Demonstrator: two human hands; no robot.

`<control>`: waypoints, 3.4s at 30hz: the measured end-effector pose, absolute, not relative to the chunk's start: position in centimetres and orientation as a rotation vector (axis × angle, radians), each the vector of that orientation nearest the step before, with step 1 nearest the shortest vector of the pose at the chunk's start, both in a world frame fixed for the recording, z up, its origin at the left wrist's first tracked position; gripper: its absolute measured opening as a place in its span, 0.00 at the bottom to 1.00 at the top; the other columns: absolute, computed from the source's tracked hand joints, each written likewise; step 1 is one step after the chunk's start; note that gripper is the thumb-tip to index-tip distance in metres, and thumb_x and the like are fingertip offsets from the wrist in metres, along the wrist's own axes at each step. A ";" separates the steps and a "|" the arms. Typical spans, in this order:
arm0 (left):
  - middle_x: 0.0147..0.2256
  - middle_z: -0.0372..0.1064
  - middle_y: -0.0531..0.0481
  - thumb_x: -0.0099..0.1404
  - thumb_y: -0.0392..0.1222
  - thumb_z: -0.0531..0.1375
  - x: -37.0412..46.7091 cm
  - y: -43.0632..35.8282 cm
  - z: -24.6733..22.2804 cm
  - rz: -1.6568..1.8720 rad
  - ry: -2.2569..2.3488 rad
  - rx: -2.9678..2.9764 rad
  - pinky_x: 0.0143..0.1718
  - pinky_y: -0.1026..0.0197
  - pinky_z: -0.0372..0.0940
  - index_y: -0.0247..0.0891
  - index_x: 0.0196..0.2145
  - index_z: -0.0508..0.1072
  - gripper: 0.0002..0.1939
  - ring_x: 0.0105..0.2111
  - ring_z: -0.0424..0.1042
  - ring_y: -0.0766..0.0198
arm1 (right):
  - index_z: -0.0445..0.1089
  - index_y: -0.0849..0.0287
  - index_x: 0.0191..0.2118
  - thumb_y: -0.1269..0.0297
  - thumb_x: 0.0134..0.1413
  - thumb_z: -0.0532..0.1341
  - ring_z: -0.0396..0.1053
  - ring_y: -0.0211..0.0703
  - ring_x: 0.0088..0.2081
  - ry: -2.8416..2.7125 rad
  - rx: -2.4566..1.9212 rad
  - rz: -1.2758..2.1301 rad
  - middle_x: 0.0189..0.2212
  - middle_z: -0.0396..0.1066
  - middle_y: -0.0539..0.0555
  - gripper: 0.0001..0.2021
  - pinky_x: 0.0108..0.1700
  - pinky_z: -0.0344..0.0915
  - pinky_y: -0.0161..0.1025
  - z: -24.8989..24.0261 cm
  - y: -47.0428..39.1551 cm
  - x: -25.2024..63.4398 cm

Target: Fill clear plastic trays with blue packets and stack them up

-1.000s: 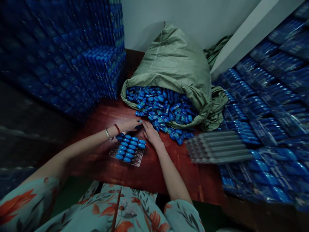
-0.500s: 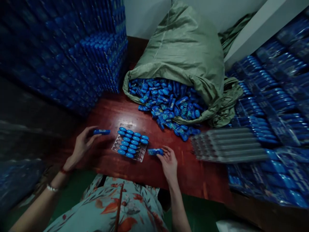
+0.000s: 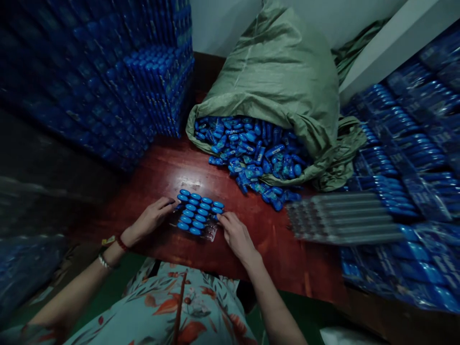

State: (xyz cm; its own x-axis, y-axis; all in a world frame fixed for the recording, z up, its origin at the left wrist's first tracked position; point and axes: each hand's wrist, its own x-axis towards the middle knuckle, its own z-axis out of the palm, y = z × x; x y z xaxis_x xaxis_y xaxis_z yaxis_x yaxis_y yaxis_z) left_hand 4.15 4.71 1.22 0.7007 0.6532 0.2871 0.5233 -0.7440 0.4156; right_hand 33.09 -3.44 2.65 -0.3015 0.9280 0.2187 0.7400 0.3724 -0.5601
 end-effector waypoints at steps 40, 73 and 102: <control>0.47 0.67 0.43 0.68 0.43 0.49 10.4 8.7 2.1 0.731 1.213 2.102 0.49 0.54 0.61 0.37 0.50 0.66 0.16 0.47 0.66 0.58 | 0.55 0.53 0.61 0.59 0.59 0.52 0.60 0.46 0.48 -2.018 -1.479 0.474 0.44 0.67 0.56 0.24 0.53 0.59 0.48 -1.6 9.6 34.0; 0.38 0.68 0.47 0.63 0.45 0.56 1.1 -0.5 0.4 1.042 1.528 1.864 0.37 0.60 0.68 0.38 0.43 0.68 0.12 0.37 0.70 0.62 | 0.65 0.54 0.49 0.67 0.57 0.55 0.71 0.44 0.42 -1.552 -1.587 0.586 0.41 0.71 0.55 0.14 0.45 0.70 0.44 -0.8 -7.1 32.2; 0.42 0.65 0.43 0.66 0.30 0.48 2.7 -0.4 0.4 0.674 1.152 2.575 0.35 0.61 0.66 0.41 0.54 0.64 0.21 0.37 0.64 0.62 | 0.68 0.57 0.43 0.71 0.60 0.50 0.64 0.37 0.32 -2.049 -1.410 0.733 0.32 0.61 0.53 0.12 0.34 0.65 0.32 1.3 -4.2 29.7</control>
